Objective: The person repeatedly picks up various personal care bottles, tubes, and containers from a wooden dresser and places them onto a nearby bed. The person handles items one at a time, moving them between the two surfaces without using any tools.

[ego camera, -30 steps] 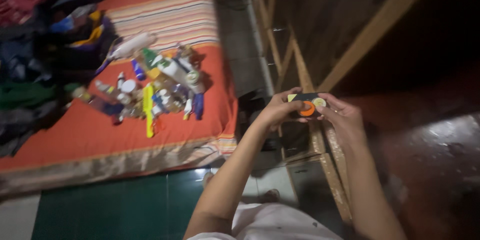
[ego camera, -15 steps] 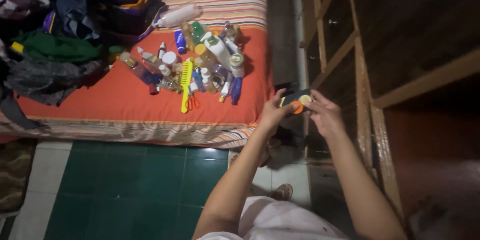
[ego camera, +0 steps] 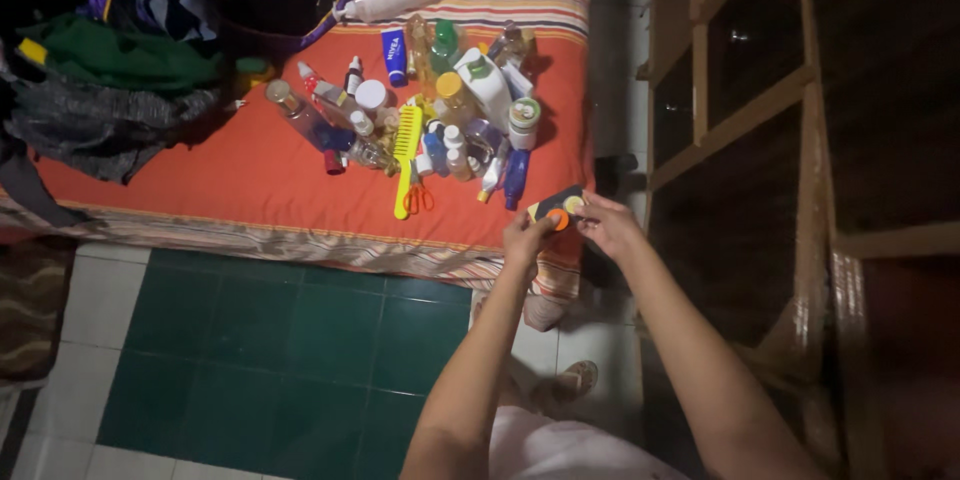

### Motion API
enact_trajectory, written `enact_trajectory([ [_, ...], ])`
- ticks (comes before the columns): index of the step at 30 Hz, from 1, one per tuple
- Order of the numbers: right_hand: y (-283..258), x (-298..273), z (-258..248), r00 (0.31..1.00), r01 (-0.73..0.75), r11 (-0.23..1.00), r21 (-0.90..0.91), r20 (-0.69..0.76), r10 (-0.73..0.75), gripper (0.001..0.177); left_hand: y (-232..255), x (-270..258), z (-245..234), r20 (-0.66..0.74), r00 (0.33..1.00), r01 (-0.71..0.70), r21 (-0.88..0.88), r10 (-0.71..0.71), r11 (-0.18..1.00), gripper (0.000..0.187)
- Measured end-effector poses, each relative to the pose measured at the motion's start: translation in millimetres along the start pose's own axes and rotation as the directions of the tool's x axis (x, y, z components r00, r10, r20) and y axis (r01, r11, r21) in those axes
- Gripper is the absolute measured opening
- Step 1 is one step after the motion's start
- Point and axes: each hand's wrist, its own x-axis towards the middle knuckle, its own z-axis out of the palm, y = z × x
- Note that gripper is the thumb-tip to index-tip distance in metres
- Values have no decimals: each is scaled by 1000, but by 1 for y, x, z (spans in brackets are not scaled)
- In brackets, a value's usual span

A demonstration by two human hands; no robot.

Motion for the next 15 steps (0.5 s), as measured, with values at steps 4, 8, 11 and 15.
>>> enact_trajectory([
  [4,14,22,7,1000,-1,1000,2,18,1,58,-16,23,-19,-56,996,72,-46,-74,996,30],
  [8,19,37,15,1000,-9,1000,-19,-27,9,57,-33,49,-31,-120,978,161,-71,-169,984,28],
  [11,21,43,21,996,-35,997,-67,-89,29,58,-49,64,-36,-124,985,115,-54,-121,992,28],
  [15,23,55,22,993,-27,988,-151,-117,9,57,-59,79,-37,-181,978,104,-2,-103,995,30],
])
